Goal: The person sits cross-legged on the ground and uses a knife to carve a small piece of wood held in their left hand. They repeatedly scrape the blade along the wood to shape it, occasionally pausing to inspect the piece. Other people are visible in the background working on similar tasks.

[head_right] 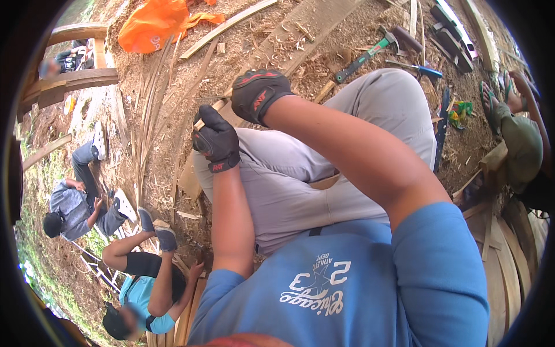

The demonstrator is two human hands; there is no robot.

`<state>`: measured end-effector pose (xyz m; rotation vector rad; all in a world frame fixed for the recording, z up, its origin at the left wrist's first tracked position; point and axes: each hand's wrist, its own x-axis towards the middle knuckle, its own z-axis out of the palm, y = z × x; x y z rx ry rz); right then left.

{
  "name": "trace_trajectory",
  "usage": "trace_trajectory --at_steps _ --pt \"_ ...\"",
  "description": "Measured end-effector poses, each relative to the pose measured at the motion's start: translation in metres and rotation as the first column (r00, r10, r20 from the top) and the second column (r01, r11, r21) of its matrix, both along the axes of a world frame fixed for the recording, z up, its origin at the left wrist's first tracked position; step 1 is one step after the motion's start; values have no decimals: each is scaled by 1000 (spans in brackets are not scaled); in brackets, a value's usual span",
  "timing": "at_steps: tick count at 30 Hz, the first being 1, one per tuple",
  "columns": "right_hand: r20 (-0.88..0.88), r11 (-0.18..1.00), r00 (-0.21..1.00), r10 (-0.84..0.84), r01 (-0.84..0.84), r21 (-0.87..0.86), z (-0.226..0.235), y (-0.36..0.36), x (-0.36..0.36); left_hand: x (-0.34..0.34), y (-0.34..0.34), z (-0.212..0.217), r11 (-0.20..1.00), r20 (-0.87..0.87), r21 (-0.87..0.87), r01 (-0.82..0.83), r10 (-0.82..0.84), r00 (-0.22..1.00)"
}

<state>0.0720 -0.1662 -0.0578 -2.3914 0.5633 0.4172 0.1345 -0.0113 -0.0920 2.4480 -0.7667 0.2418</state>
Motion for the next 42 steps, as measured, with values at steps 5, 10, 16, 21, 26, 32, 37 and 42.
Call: trace_trajectory --at_steps 5,10,16,21,26,32,37,42 --pt "68 998 997 -40 43 -51 -14 1 5 -5 -6 0 999 22 13 34 -35 999" --pt "-55 996 998 -10 5 -91 -38 -18 -3 -11 7 -7 1000 58 2 29 -29 998" --pt "-64 993 994 84 -88 -75 -24 -13 -7 4 -1 3 1000 28 -5 -1 1 1000" --pt "-79 998 996 43 -46 -38 -12 -15 2 7 3 -13 995 166 -39 86 -79 983" --pt "-254 967 937 241 -255 -23 -39 -51 4 -1 -2 -4 984 120 -26 177 -173 978" --pt "-112 970 968 223 -232 -68 -38 -43 6 -1 2 -7 963 117 -40 268 -262 958" --pt "-123 967 965 232 -243 -82 -18 -30 2 1 5 1 962 30 59 266 -269 963" --pt "-83 990 987 137 -138 0 -33 -17 5 2 -3 -4 989 107 -108 104 -93 990"
